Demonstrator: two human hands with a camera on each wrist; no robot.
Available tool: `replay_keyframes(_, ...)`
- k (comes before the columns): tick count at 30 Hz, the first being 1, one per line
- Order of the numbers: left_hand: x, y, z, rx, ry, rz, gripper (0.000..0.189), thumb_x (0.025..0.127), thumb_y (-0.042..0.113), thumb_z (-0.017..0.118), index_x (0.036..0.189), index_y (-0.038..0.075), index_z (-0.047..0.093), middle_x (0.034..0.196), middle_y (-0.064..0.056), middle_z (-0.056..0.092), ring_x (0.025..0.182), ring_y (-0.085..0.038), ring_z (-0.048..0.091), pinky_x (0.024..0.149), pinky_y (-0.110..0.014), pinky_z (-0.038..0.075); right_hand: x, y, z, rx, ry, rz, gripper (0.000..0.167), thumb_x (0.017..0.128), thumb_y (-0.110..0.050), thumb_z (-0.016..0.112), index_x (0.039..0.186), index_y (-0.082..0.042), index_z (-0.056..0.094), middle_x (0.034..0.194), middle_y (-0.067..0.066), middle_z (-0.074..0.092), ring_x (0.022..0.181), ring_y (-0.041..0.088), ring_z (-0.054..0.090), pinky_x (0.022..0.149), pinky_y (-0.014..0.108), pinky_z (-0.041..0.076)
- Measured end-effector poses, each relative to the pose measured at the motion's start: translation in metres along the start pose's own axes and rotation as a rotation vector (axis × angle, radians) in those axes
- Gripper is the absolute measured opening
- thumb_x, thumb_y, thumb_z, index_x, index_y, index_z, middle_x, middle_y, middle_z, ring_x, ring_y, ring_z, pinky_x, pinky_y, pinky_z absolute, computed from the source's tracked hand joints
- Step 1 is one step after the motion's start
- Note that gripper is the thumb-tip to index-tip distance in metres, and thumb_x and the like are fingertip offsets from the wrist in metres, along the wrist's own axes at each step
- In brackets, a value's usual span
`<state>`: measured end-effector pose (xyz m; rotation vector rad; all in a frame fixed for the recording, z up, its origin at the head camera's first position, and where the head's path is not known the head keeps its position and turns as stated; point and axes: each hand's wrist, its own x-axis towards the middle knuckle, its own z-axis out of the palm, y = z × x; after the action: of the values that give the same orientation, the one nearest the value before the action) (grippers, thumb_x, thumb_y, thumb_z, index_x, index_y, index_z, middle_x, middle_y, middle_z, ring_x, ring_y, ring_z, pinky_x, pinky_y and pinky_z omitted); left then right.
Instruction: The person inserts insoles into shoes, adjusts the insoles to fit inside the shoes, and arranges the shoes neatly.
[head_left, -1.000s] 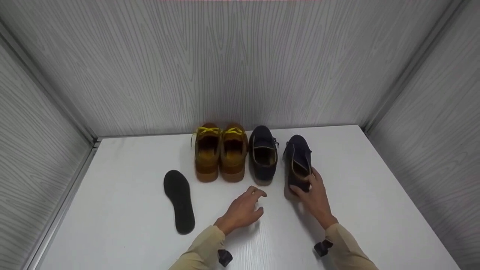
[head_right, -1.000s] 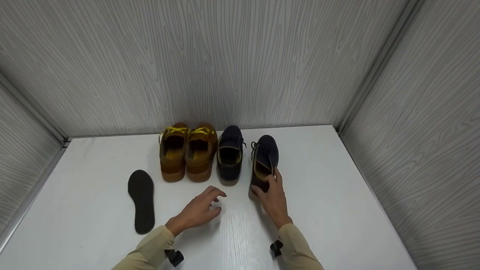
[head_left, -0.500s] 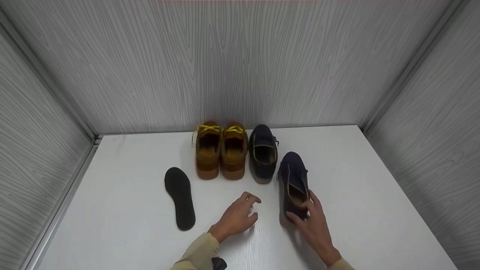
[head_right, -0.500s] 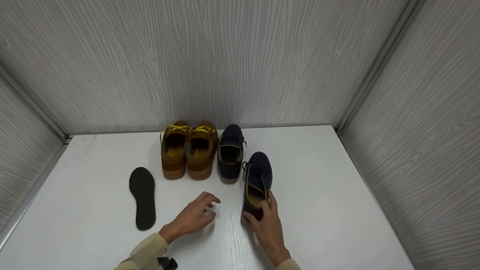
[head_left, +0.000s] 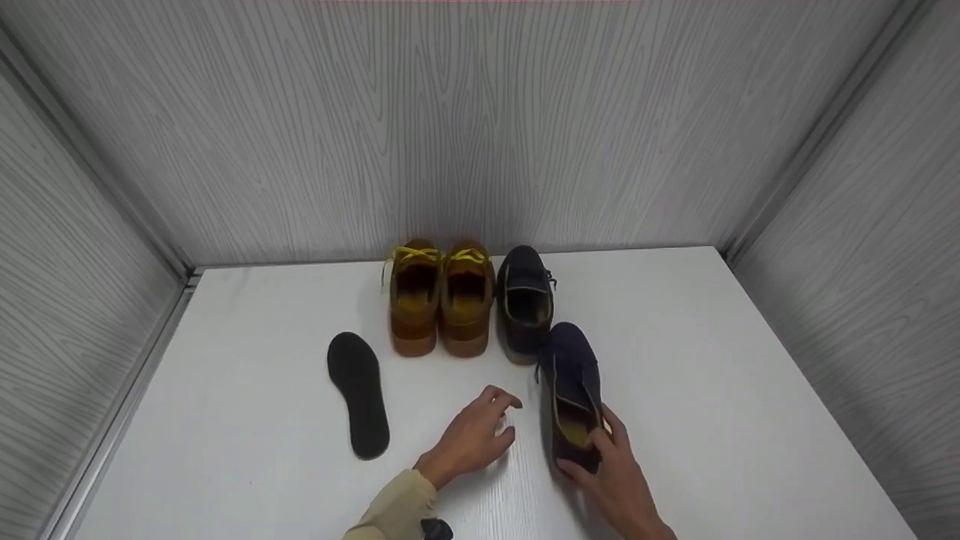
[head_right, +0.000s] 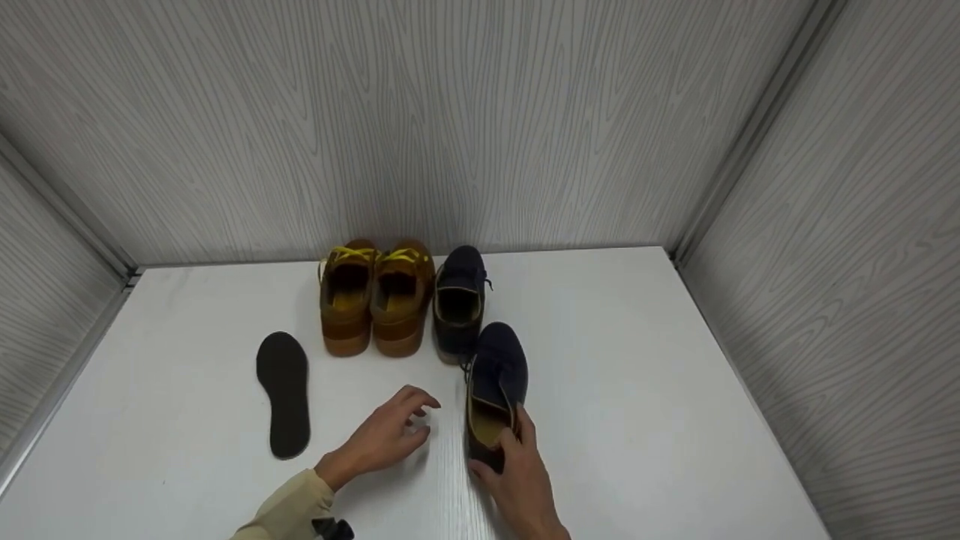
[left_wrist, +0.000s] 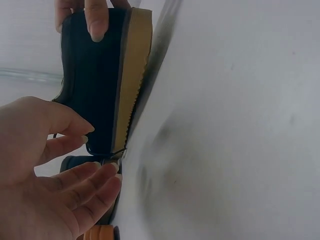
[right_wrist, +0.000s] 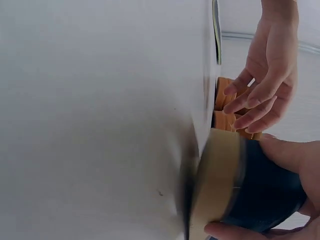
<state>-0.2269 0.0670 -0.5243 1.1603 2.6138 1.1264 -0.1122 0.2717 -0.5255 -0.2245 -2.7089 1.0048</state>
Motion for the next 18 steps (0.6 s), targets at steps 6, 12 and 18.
replay_keyframes(6, 0.002, 0.005, 0.002, -0.005, 0.037, 0.02, 0.032, 0.088, 0.009, 0.059, 0.12, 0.011, 0.058, 0.114, -0.004, 0.054, 0.095, -0.019, 0.06, 0.078, -0.032, 0.049, -0.001, 0.001, -0.004, -0.018, -0.045, 0.019, 0.038, 0.077, -0.04, 0.078, 0.097, -0.019, 0.053, 0.151, 0.009, 0.024, 0.122, 0.029, 0.047, 0.085, 0.043, 0.047)
replay_keyframes(12, 0.017, 0.021, 0.006, 0.018, 0.234, 0.076, 0.026, 0.089, 0.013, 0.058, 0.115, 0.011, 0.061, 0.109, -0.004, 0.057, 0.094, -0.017, 0.06, 0.075, -0.032, 0.05, 0.015, 0.008, -0.015, 0.088, -0.023, 0.117, 0.061, 0.086, -0.054, 0.063, 0.13, -0.014, 0.048, 0.146, 0.01, 0.037, 0.117, 0.03, 0.054, 0.087, 0.047, 0.048)
replay_keyframes(18, 0.037, 0.039, 0.016, 0.365, 0.378, 0.29, 0.03, 0.079, 0.021, 0.071, 0.107, 0.013, 0.064, 0.108, -0.004, 0.056, 0.099, -0.019, 0.055, 0.08, -0.03, 0.048, 0.038, 0.018, -0.024, 0.05, -0.046, 0.117, 0.053, 0.092, -0.034, 0.062, 0.136, -0.007, 0.046, 0.137, 0.013, 0.049, 0.106, 0.028, 0.061, 0.084, 0.045, 0.049)
